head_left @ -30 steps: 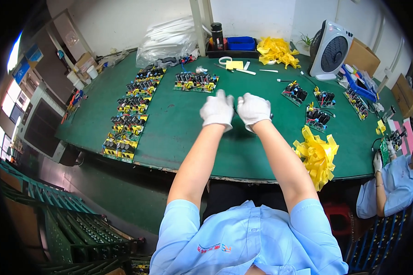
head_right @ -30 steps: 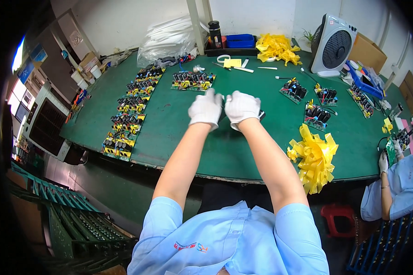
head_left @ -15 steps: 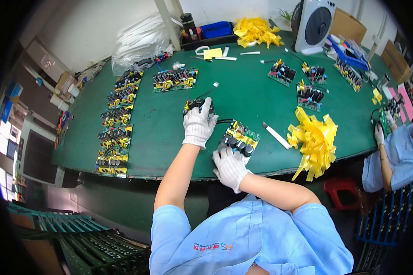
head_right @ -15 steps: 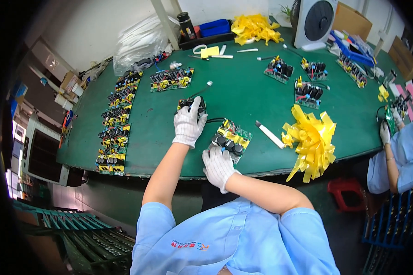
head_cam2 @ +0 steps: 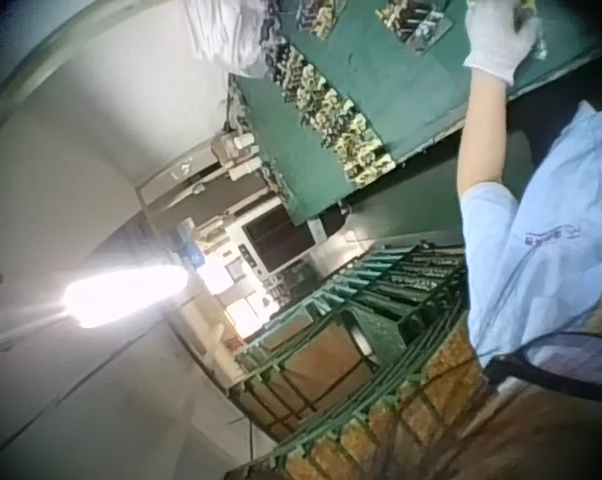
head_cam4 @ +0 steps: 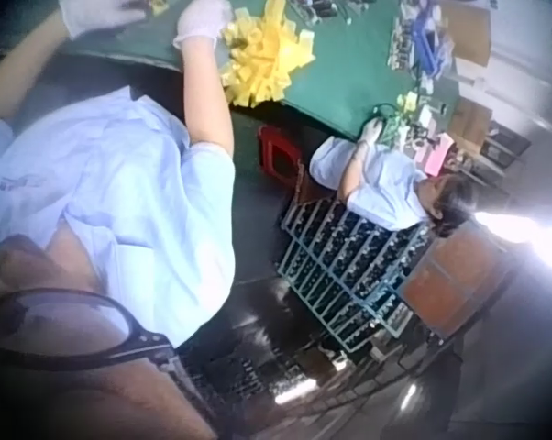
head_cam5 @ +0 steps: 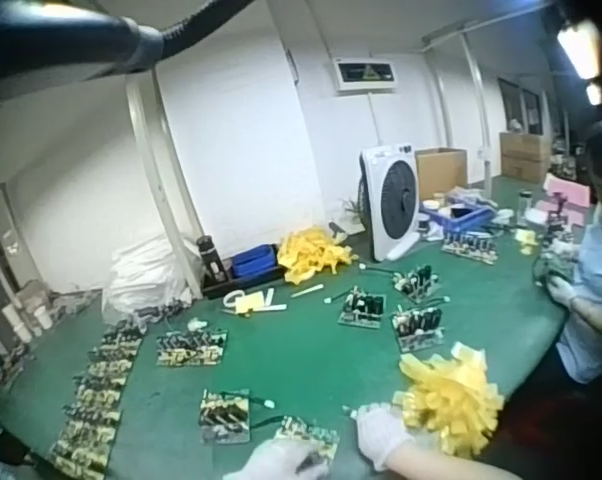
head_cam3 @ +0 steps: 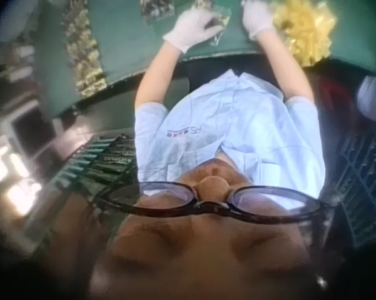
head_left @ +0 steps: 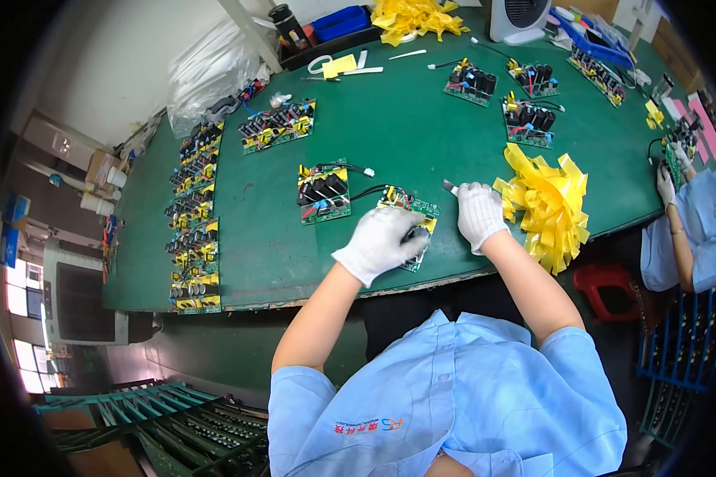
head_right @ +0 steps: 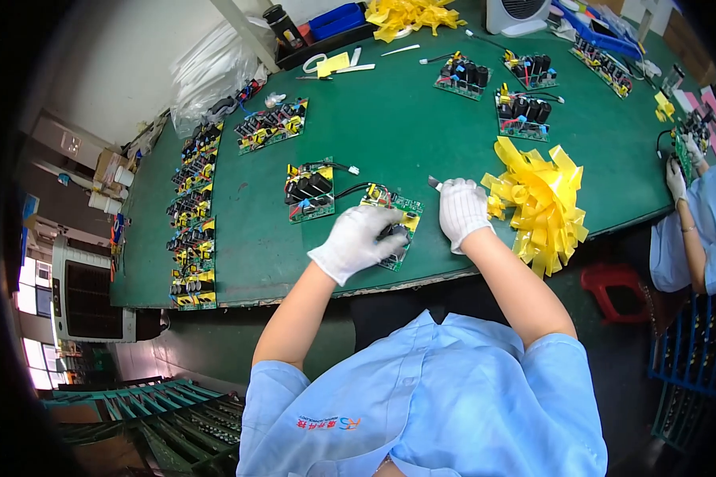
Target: The person assembles electronic components onto printed circuit boards by hand, then applies yellow insulation or tape to the boards.
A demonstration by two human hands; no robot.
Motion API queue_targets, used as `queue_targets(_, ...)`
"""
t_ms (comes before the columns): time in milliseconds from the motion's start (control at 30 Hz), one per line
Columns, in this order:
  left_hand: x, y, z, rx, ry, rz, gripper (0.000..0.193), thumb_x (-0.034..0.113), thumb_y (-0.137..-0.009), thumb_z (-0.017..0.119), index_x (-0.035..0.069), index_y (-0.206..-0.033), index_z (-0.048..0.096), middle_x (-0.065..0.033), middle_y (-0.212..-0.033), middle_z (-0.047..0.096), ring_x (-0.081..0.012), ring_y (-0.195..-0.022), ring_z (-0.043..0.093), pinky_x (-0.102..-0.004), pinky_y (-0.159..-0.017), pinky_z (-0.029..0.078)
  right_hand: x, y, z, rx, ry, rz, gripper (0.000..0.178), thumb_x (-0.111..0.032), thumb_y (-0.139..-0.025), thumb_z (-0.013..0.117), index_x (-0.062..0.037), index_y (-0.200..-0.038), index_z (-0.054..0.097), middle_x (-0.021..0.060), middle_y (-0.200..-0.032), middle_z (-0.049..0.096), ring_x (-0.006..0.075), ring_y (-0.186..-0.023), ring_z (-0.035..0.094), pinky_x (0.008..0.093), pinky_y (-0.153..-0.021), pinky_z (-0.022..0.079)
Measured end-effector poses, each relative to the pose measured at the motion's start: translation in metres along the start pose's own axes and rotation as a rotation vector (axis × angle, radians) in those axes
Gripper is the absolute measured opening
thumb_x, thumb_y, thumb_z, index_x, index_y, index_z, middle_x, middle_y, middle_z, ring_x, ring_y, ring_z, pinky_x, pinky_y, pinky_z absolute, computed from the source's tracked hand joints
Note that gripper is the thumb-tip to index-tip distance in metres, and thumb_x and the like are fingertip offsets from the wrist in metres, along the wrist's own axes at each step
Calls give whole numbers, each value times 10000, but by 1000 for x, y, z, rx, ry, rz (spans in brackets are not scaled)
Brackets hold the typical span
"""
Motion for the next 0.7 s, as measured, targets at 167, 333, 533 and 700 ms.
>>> queue_targets(167, 10, 7, 20, -176, -179, 36, 331, 396, -820, 716, 69, -871, 706, -138, -793, 671, -342, -742, 653, -449, -695, 514, -1, 5, -6, -6, -210, -5, 146, -102, -870, 529, -56, -914, 661, 162, -936, 656, 313, -881, 675, 426, -757, 547)
queue_targets(333, 24, 19, 8, -137, 173, -52, 289, 312, -883, 626, 34, -886, 702, -176, -812, 679, -372, -753, 654, -466, -704, 521, 19, 33, -9, 173, -547, -76, 217, -55, -804, 556, -24, -1018, 562, 201, -898, 602, 372, -803, 637, 467, -701, 538)
queue_targets(533, 7, -10, 13, 120, -2, -34, 267, 247, -836, 708, 71, -1037, 709, -137, -1005, 696, -336, -969, 652, -422, -837, 525, 25, 88, -38, 168, -747, -41, 201, -217, -962, 543, -77, -1101, 508, 165, -867, 589, 383, -723, 628, 497, -613, 518)
queue_targets(700, -16, -27, 50, -319, -12, -137, 306, 389, -785, 720, 100, -877, 760, -140, -974, 695, -342, -947, 645, -426, -841, 522, 9, 114, -32, -32, -509, -198, 184, -171, -910, 552, -106, -1082, 563, 107, -896, 564, 290, -841, 638, 438, -629, 537)
Point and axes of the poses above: each hand's wrist, its own y-axis away from the middle knuckle, its own z-axis out of the palm, x = y × z, the point moved 2 cm from there along -y, towards the middle knuckle
